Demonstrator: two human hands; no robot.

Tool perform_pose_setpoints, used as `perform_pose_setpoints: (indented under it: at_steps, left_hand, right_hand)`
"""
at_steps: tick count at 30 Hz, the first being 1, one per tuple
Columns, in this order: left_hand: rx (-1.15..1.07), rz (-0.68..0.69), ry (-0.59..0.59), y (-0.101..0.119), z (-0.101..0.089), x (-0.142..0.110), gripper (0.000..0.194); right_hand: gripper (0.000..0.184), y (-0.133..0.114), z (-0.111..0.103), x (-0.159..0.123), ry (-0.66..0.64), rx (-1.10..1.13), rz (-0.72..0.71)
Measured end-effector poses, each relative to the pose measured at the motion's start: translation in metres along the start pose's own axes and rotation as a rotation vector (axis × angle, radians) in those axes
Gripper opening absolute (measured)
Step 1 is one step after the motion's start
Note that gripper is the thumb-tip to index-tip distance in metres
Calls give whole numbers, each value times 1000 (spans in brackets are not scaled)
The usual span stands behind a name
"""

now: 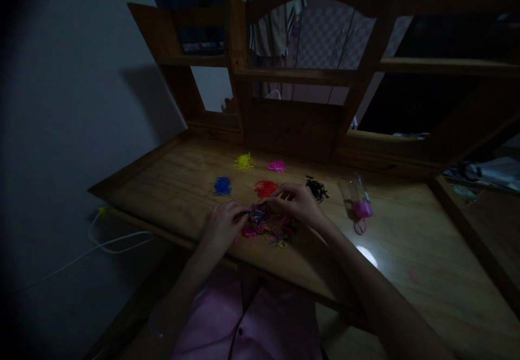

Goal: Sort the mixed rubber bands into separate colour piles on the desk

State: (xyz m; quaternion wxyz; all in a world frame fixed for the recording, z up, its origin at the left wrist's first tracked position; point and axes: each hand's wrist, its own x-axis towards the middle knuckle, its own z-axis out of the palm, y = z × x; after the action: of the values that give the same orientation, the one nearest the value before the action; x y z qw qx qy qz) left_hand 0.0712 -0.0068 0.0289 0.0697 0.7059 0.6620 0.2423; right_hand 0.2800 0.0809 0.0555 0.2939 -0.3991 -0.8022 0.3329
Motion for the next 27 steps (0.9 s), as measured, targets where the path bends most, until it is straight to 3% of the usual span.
perform_pose_setpoints:
  at_steps: [7, 15, 27]
  left_hand:
    - [-31, 3, 62, -5, 0, -2, 14]
    - [-254, -55, 183, -9, -4, -2, 13]
    - [-370, -102, 158, -14, -2, 4, 18]
  right_hand:
    - [29, 6, 0, 1, 2, -8, -8]
    - [27, 4, 1, 0, -5, -7, -7]
    - [25, 11, 2, 1, 2, 18, -23]
